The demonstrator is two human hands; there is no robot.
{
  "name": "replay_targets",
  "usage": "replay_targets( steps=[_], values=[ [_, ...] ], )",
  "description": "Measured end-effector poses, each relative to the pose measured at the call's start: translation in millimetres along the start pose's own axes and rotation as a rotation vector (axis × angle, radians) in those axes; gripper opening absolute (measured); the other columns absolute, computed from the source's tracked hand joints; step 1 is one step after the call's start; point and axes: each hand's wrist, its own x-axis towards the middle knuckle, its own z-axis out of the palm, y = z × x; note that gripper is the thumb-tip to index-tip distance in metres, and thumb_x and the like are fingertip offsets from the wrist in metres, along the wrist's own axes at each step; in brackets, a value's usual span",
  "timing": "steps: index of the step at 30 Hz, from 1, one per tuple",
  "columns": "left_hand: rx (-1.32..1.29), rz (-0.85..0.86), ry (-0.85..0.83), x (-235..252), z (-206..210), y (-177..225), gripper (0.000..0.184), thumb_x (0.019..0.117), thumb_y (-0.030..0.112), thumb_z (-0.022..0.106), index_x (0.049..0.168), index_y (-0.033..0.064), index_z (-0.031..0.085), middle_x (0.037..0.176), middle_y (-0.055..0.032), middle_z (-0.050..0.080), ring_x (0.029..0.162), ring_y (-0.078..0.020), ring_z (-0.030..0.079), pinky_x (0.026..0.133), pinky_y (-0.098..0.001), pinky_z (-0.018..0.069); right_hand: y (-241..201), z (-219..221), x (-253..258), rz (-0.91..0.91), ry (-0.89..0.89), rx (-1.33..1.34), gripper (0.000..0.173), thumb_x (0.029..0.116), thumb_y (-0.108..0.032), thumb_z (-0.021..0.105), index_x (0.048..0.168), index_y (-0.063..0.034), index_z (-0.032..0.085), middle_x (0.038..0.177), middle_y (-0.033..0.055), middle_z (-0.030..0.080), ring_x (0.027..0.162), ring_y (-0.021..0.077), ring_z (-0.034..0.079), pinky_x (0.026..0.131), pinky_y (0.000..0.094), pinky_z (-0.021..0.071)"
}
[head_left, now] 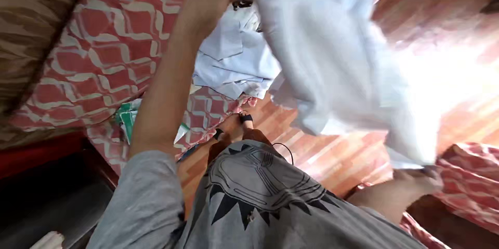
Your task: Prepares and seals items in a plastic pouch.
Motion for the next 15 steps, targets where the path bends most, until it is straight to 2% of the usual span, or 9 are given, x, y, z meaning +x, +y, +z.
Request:
replay_targets(
  steps=[1,2,4,5,6,7,9,12,15],
  values=[
    [0.070,-0.087,0.042,-10.3,-14.1,-11.1,0.016,0.1058,0.008,0.049,0.107,-0.0030,0.061,0.094,-0.0045,0.065,0.086,-0.0075,0.067,0.081,-0.0273,0.0594,39.0,-34.6,58.3,0.020,-0.142,-0.131,0.021,0.1036,-0.003,0.029,0.119,-0.0052,0.043,0.099,0.0028,0.057,0.084,0.0056,0.061,0.077,0.0237,0.0563],
    [0.208,-0.153,0.059,-16.0,-29.2,-34.2,0.026,0.1091,0.017,0.046,0.117,-0.0040,0.060,0.105,-0.0089,0.064,0.091,-0.0102,0.067,0.083,-0.0294,0.0591,73.7,-61.1,108.3,0.066,-0.274,-0.213,0.022,0.1047,-0.009,0.034,0.124,-0.0089,0.044,0.104,0.0018,0.056,0.090,0.0083,0.060,0.081,0.0297,0.0550],
    [0.497,-0.296,0.052,-20.9,-60.6,-91.1,0.038,0.1116,0.025,0.039,0.127,-0.0060,0.057,0.117,-0.0205,0.062,0.100,-0.0228,0.064,0.090,-0.0401,0.0533,128.5,-58.4,140.4,0.150,-0.291,-0.477,0.032,0.1063,-0.018,0.044,0.137,-0.0094,0.045,0.117,0.0049,0.055,0.100,0.0132,0.057,0.086,0.0350,0.0526],
    [0.580,-0.391,0.071,-20.1,-76.8,-117.9,0.042,0.1125,0.026,0.037,0.131,-0.0072,0.054,0.120,-0.0256,0.062,0.103,-0.0307,0.065,0.093,-0.0476,0.0523,151.1,-40.4,134.0,0.191,-0.287,-0.624,0.038,0.1069,-0.023,0.047,0.142,-0.0089,0.046,0.126,0.0076,0.056,0.105,0.0159,0.057,0.088,0.0359,0.0514],
    [0.595,-0.490,0.132,-18.0,-92.1,-141.2,0.044,0.1133,0.027,0.035,0.136,-0.0075,0.051,0.124,-0.0277,0.061,0.104,-0.0332,0.066,0.093,-0.0497,0.0537,171.7,-17.7,121.8,0.236,-0.330,-0.751,0.041,0.1075,-0.026,0.046,0.145,-0.0089,0.045,0.131,0.0085,0.055,0.108,0.0171,0.057,0.089,0.0360,0.0508],
    [0.574,-0.571,0.246,-14.9,-106.9,-163.4,0.046,0.1136,0.029,0.033,0.140,-0.0060,0.048,0.122,-0.0258,0.062,0.097,-0.0297,0.068,0.087,-0.0459,0.0570,191.5,7.1,107.6,0.275,-0.406,-0.863,0.043,0.1081,-0.027,0.045,0.146,-0.0082,0.044,0.135,0.0097,0.055,0.110,0.0186,0.059,0.090,0.0367,0.0513],
    [0.459,-0.653,0.507,-7.0,-137.1,-192.8,0.047,0.1135,0.026,0.032,0.146,-0.0058,0.044,0.125,-0.0246,0.063,0.097,-0.0251,0.070,0.087,-0.0395,0.0588,229.6,54.2,84.1,0.314,-0.630,-1.112,0.045,0.1107,-0.027,0.039,0.151,-0.0074,0.040,0.144,0.0139,0.053,0.115,0.0232,0.062,0.091,0.0391,0.0534],
    [0.335,-0.701,0.776,1.4,-165.8,-210.8,0.045,0.1139,0.023,0.033,0.146,-0.0070,0.043,0.129,-0.0227,0.061,0.099,-0.0197,0.071,0.084,-0.0312,0.0610,270.1,110.1,49.2,0.237,-0.957,-1.416,0.044,0.1107,-0.026,0.042,0.150,-0.0063,0.043,0.141,0.0184,0.055,0.107,0.0256,0.064,0.087,0.0413,0.0530],
    [0.297,-0.645,0.854,0.7,-179.0,-234.4,0.042,0.1128,0.022,0.037,0.142,-0.0076,0.047,0.130,-0.0231,0.061,0.105,-0.0207,0.071,0.090,-0.0315,0.0604,289.4,140.4,16.2,0.124,-1.180,-1.506,0.041,0.1102,-0.026,0.045,0.145,-0.0040,0.049,0.138,0.0194,0.058,0.106,0.0262,0.065,0.088,0.0443,0.0531]
  ],
)
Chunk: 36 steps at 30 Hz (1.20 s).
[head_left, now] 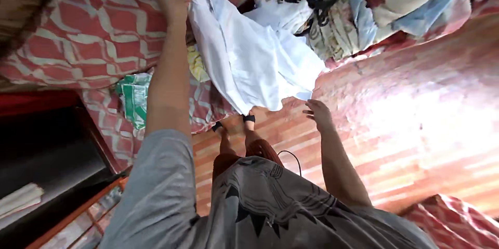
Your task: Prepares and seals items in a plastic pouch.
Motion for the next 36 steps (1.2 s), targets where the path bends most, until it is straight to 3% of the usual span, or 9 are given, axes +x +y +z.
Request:
replay_targets(
  steps=[7,10,12,14,20,24,28,32,36],
  values=[
    [0.095,0.121,-0.088,-0.1,8.4,-45.6,0.042,0.1075,0.019,0.049,0.138,-0.0094,0.053,0.134,-0.0258,0.061,0.126,-0.0292,0.061,0.109,-0.0384,0.0478,-44.2,75.1,-3.5,-0.144,-0.212,-0.220,0.039,0.1103,-0.023,0.044,0.143,-0.0016,0.050,0.137,0.0228,0.058,0.112,0.0318,0.064,0.093,0.0498,0.0517],
    [0.121,0.184,-0.262,-26.6,10.8,-79.0,0.080,0.1001,0.019,0.065,0.161,-0.0048,0.019,0.164,-0.0279,0.026,0.153,-0.0351,0.030,0.125,-0.0424,0.0282,-53.6,115.9,-12.5,-0.196,-0.336,-0.346,0.040,0.1105,-0.024,0.044,0.143,-0.0019,0.051,0.137,0.0237,0.058,0.111,0.0340,0.065,0.092,0.0517,0.0520],
    [0.163,0.187,-0.322,-61.5,4.6,-102.5,0.097,0.0946,0.017,0.071,0.164,0.0008,0.006,0.169,-0.0279,0.008,0.157,-0.0389,0.018,0.126,-0.0465,0.0250,-57.5,139.9,-21.0,-0.195,-0.388,-0.398,0.040,0.1106,-0.026,0.044,0.142,-0.0029,0.051,0.137,0.0229,0.058,0.112,0.0340,0.064,0.092,0.0523,0.0520],
    [0.080,0.180,-0.375,-96.9,-8.1,-142.8,0.091,0.0968,0.015,0.069,0.164,0.0024,0.010,0.170,-0.0259,0.006,0.157,-0.0368,0.018,0.126,-0.0457,0.0253,-58.3,158.0,-28.2,-0.192,-0.420,-0.434,0.040,0.1103,-0.027,0.045,0.142,-0.0037,0.052,0.137,0.0221,0.059,0.112,0.0339,0.065,0.091,0.0525,0.0520],
    [-0.003,-0.335,-0.444,-167.3,-114.9,-329.1,0.043,0.1102,0.021,0.046,0.143,-0.0065,0.052,0.146,-0.0284,0.052,0.138,-0.0405,0.050,0.117,-0.0548,0.0384,-55.2,187.9,-54.7,-0.139,-0.401,-0.618,0.039,0.1101,-0.022,0.046,0.141,0.0008,0.053,0.134,0.0260,0.060,0.110,0.0365,0.065,0.093,0.0521,0.0517],
    [0.088,-0.685,-0.109,-169.1,-198.9,-465.1,0.051,0.1071,0.022,0.051,0.146,-0.0103,0.045,0.145,-0.0341,0.050,0.137,-0.0465,0.049,0.115,-0.0595,0.0395,-45.4,199.2,-78.8,-0.036,-0.269,-0.662,0.040,0.1093,-0.019,0.045,0.143,0.0017,0.051,0.135,0.0270,0.059,0.110,0.0359,0.065,0.092,0.0501,0.0520],
    [-0.091,-0.927,0.154,-143.7,-233.1,-559.5,0.101,0.0845,0.016,0.084,0.158,-0.0068,0.019,0.151,-0.0340,0.042,0.138,-0.0453,0.047,0.113,-0.0567,0.0428,-33.0,224.6,-93.8,0.065,-0.128,-0.684,0.040,0.1090,-0.017,0.043,0.144,0.0019,0.049,0.135,0.0281,0.059,0.109,0.0371,0.064,0.091,0.0511,0.0509],
    [-0.078,-0.943,0.063,-144.6,-226.3,-564.8,0.089,0.0848,0.027,0.085,0.149,-0.0101,0.036,0.148,-0.0341,0.046,0.138,-0.0455,0.046,0.113,-0.0603,0.0395,-35.8,265.2,-115.7,0.089,-0.235,-0.870,0.040,0.1089,-0.016,0.045,0.143,0.0034,0.050,0.138,0.0303,0.057,0.120,0.0421,0.061,0.102,0.0553,0.0475],
    [0.040,-0.655,-0.198,-147.5,-218.3,-506.9,0.059,0.0957,0.023,0.072,0.141,-0.0092,0.051,0.138,-0.0341,0.055,0.132,-0.0462,0.053,0.111,-0.0607,0.0426,-61.3,327.8,-139.2,0.079,-0.315,-0.669,0.041,0.1111,-0.022,0.041,0.144,0.0009,0.050,0.138,0.0252,0.058,0.115,0.0345,0.063,0.096,0.0486,0.0501]
  ],
)
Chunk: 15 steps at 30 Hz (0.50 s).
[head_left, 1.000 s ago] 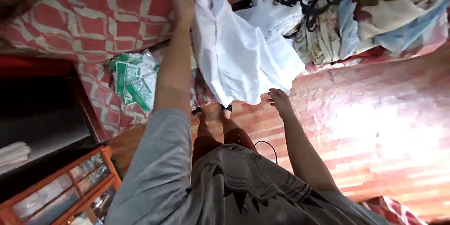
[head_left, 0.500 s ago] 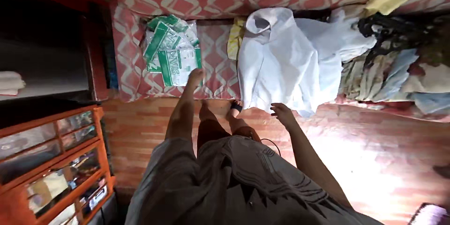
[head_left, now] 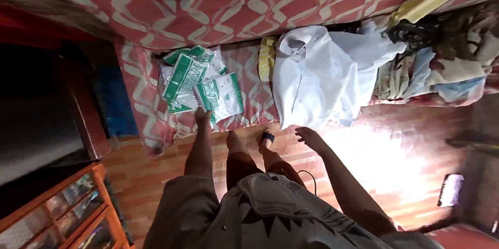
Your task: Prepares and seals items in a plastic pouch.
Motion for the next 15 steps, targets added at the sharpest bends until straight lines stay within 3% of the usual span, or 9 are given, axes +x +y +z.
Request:
replay_targets(
  steps=[2,5,7,8,10,11,12,13,15],
  values=[
    [0.093,0.209,-0.048,-33.2,4.6,37.4,0.049,0.0976,0.017,0.067,0.138,-0.0080,0.055,0.138,-0.0329,0.056,0.132,-0.0454,0.054,0.111,-0.0601,0.0427,-29.5,16.8,-3.4,-0.038,-0.033,0.209,0.045,0.1130,-0.028,0.031,0.146,-0.0014,0.048,0.136,0.0204,0.061,0.111,0.0292,0.066,0.092,0.0446,0.0537],
    [0.171,0.555,-0.131,-107.2,3.6,84.0,0.045,0.0964,0.011,0.066,0.139,-0.0009,0.059,0.145,-0.0265,0.054,0.130,-0.0425,0.056,0.107,-0.0597,0.0473,-61.7,28.6,-8.3,-0.108,-0.204,0.530,0.070,0.1089,-0.055,0.011,0.155,-0.0072,0.034,0.141,0.0178,0.057,0.116,0.0323,0.065,0.092,0.0523,0.0556],
    [0.259,0.851,-0.138,-154.4,-3.6,102.5,0.033,0.0933,0.010,0.072,0.125,-0.0002,0.069,0.136,-0.0236,0.060,0.121,-0.0410,0.062,0.099,-0.0576,0.0531,-84.7,24.5,-19.9,-0.201,-0.336,0.719,0.087,0.0995,-0.073,0.006,0.158,-0.0117,0.026,0.143,0.0170,0.055,0.120,0.0339,0.063,0.091,0.0542,0.0557],
    [0.309,0.977,-0.144,-173.7,-6.9,109.6,0.028,0.0915,0.009,0.073,0.118,0.0000,0.072,0.134,-0.0223,0.062,0.120,-0.0406,0.062,0.098,-0.0569,0.0535,-96.5,19.0,-29.3,-0.253,-0.363,0.803,0.089,0.0969,-0.077,0.009,0.155,-0.0137,0.029,0.138,0.0145,0.060,0.116,0.0309,0.065,0.089,0.0509,0.0571],
    [0.376,1.214,-0.083,-204.2,-7.2,115.7,0.014,0.0837,0.002,0.076,0.097,-0.0001,0.074,0.129,-0.0208,0.066,0.115,-0.0412,0.065,0.090,-0.0575,0.0558,-118.6,7.4,-58.2,-0.321,-0.267,0.946,0.065,0.1040,-0.064,0.023,0.137,-0.0155,0.050,0.109,0.0048,0.071,0.094,0.0183,0.070,0.078,0.0400,0.0608],
    [0.399,1.300,-0.042,-214.5,-5.7,116.4,0.011,0.0815,0.000,0.077,0.091,0.0012,0.073,0.128,-0.0202,0.067,0.114,-0.0417,0.066,0.087,-0.0584,0.0562,-124.7,0.4,-73.0,-0.350,-0.204,0.957,0.041,0.1068,-0.043,0.033,0.127,-0.0143,0.055,0.098,0.0026,0.071,0.085,0.0145,0.070,0.073,0.0363,0.0607],
    [0.417,1.345,-0.026,-223.2,-5.0,117.1,0.010,0.0808,0.000,0.077,0.089,0.0020,0.072,0.128,-0.0201,0.067,0.114,-0.0423,0.065,0.086,-0.0590,0.0558,-128.3,-5.4,-86.5,-0.346,-0.151,0.970,0.022,0.1019,-0.024,0.043,0.111,-0.0123,0.059,0.086,0.0026,0.071,0.075,0.0129,0.070,0.065,0.0339,0.0602],
    [0.446,1.354,-0.049,-230.5,-6.6,119.8,0.011,0.0818,0.003,0.078,0.090,0.0030,0.071,0.131,-0.0194,0.064,0.117,-0.0421,0.063,0.088,-0.0587,0.0552,-127.5,-12.2,-97.4,-0.365,-0.131,0.958,0.013,0.0933,-0.012,0.048,0.102,-0.0123,0.059,0.079,0.0019,0.070,0.068,0.0113,0.069,0.060,0.0316,0.0592],
    [0.452,1.288,-0.218,-247.1,-16.0,137.2,0.021,0.0842,0.017,0.082,0.097,0.0039,0.072,0.139,-0.0182,0.058,0.125,-0.0408,0.057,0.096,-0.0578,0.0524,-119.7,-30.7,-117.6,-0.479,-0.135,0.883,0.026,0.0824,0.000,0.052,0.105,-0.0125,0.055,0.078,-0.0003,0.071,0.066,0.0084,0.069,0.058,0.0282,0.0599]
  ],
)
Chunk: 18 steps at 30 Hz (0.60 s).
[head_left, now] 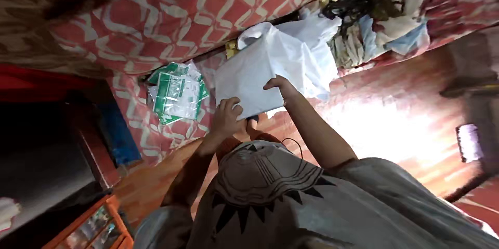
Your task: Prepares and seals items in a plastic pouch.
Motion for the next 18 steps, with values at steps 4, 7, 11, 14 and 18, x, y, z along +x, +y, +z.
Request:
replay_targets(
  steps=[4,7,11,14,18],
  values=[
    [-0.249,-0.052,0.096,28.0,-41.2,23.0,0.057,0.0869,0.031,0.080,0.129,-0.0031,0.064,0.148,-0.0261,0.050,0.139,-0.0408,0.047,0.113,-0.0553,0.0421,-43.4,-25.5,-44.5,-0.170,-0.148,-0.200,0.037,0.0754,0.004,0.057,0.109,-0.0122,0.056,0.082,-0.0056,0.071,0.070,0.0022,0.068,0.062,0.0231,0.0593],
    [-0.183,0.010,0.413,62.9,-89.2,25.5,0.078,0.0919,0.042,0.072,0.144,-0.0104,0.046,0.154,-0.0333,0.040,0.143,-0.0436,0.041,0.116,-0.0527,0.0384,-67.1,-47.6,-68.5,-0.261,-0.375,-0.285,0.040,0.0688,0.000,0.062,0.105,-0.0164,0.059,0.084,-0.0102,0.072,0.073,-0.0015,0.068,0.065,0.0210,0.0592],
    [-0.271,-0.031,0.254,76.7,-145.7,64.7,0.058,0.0942,0.029,0.069,0.141,-0.0009,0.053,0.133,-0.0135,0.063,0.117,-0.0139,0.062,0.100,-0.0347,0.0521,-68.6,-71.4,-85.3,-0.380,-0.661,-0.190,0.032,0.0702,-0.004,0.070,0.096,-0.0235,0.069,0.082,-0.0123,0.075,0.070,-0.0032,0.069,0.063,0.0189,0.0596],
    [-0.373,-0.035,0.159,75.6,-150.5,86.3,0.017,0.0979,0.017,0.065,0.108,0.0032,0.068,0.085,0.0048,0.069,0.074,0.0018,0.064,0.072,-0.0212,0.0574,-54.7,-87.0,-85.2,-0.589,-0.535,-0.072,0.014,0.0864,-0.023,0.060,0.093,-0.0290,0.070,0.082,-0.0174,0.073,0.072,-0.0086,0.065,0.065,0.0141,0.0555],
    [-0.319,-0.074,0.366,64.4,-157.8,93.8,0.016,0.0976,0.018,0.068,0.104,0.0028,0.067,0.083,0.0042,0.065,0.075,0.0012,0.061,0.074,-0.0216,0.0547,-30.2,-110.8,-48.3,-0.668,-0.713,0.323,0.071,0.0887,-0.070,0.056,0.141,-0.0229,0.062,0.132,0.0034,0.068,0.118,0.0197,0.067,0.098,0.0433,0.0575]
  ],
)
